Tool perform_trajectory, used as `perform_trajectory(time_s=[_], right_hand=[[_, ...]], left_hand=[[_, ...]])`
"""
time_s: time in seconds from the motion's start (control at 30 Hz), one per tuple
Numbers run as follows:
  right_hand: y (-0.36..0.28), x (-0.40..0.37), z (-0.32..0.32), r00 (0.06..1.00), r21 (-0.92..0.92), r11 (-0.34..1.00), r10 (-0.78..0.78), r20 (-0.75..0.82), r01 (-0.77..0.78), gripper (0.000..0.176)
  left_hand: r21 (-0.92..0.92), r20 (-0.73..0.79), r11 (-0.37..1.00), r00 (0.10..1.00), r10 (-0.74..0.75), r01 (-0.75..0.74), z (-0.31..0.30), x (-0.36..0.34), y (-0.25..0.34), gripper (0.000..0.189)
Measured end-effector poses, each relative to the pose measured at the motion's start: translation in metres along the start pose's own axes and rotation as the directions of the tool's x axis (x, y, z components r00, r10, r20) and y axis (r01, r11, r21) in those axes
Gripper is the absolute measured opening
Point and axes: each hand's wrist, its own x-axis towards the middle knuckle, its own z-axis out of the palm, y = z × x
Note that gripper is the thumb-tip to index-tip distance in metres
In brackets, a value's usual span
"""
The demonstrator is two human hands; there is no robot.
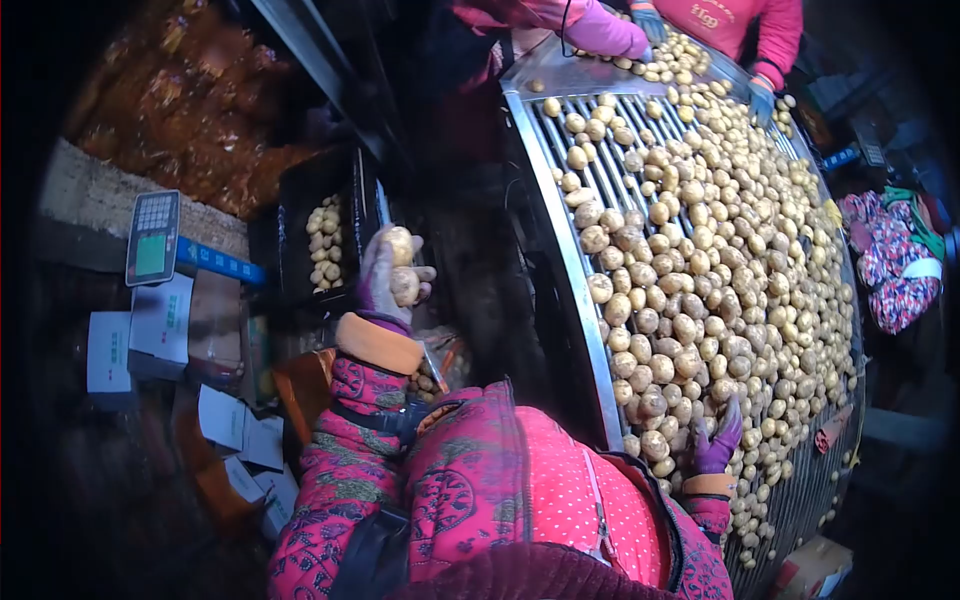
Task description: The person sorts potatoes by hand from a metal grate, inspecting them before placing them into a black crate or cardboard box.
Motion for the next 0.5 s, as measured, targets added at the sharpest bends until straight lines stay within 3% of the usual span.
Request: perform_trajectory(time_s=[0.03, 0.1, 0.17, 0.23, 0.3, 0.33, 0.37, 0.43, 0.5], right_hand=[[0.000, 0.002, 0.001, 1.000, 0.004, 1.000, -0.009, 0.006, 0.009, 0.079], [-0.002, 0.003, 0.000, 1.000, 0.062, 0.998, 0.005, -0.012, -0.005, 0.079], [-0.003, 0.003, -0.001, 1.000, 0.042, 0.999, -0.005, -0.012, 0.006, 0.078], [0.004, 0.002, 0.001, 0.999, 0.004, 0.999, -0.040, -0.019, 0.040, 0.078], [-0.001, 0.003, -0.001, 1.000, 0.025, 1.000, -0.006, -0.028, 0.006, 0.077], [-0.005, 0.002, -0.001, 1.000, 0.051, 0.999, 0.019, -0.017, -0.019, 0.077], [-0.010, 0.003, -0.002, 0.999, 0.090, 0.996, 0.031, -0.022, -0.029, 0.077], [-0.008, 0.002, -0.002, 1.000, 0.077, 0.997, 0.019, -0.019, -0.018, 0.076], [-0.015, 0.004, -0.005, 0.999, 0.122, 0.992, 0.035, -0.018, -0.033, 0.073]], left_hand=[[-0.062, -0.015, 0.998, 0.999, 0.029, -0.030, -0.018, 0.005, 0.004, 0.044], [-0.017, -0.111, 0.998, 0.992, 0.055, -0.058, -0.063, 0.032, 0.013, 0.043], [0.122, -0.337, 0.990, 0.935, 0.110, -0.073, -0.098, 0.058, 0.027, 0.042], [0.004, -0.460, 0.990, 0.879, 0.126, -0.140, -0.137, 0.064, 0.019, 0.044], [-0.022, -0.370, 0.996, 0.925, -0.085, 0.083, -0.173, 0.069, 0.025, 0.044], [0.105, -0.268, 0.991, 0.962, -0.053, 0.084, -0.164, 0.055, 0.023, 0.046], [0.145, -0.397, 0.984, 0.917, -0.039, 0.104, -0.144, 0.040, 0.020, 0.049], [0.170, -0.378, 0.962, 0.916, -0.135, 0.212, -0.114, 0.006, 0.026, 0.056], [0.221, -0.305, 0.963, 0.949, -0.080, 0.153, -0.100, -0.020, 0.017, 0.060]])
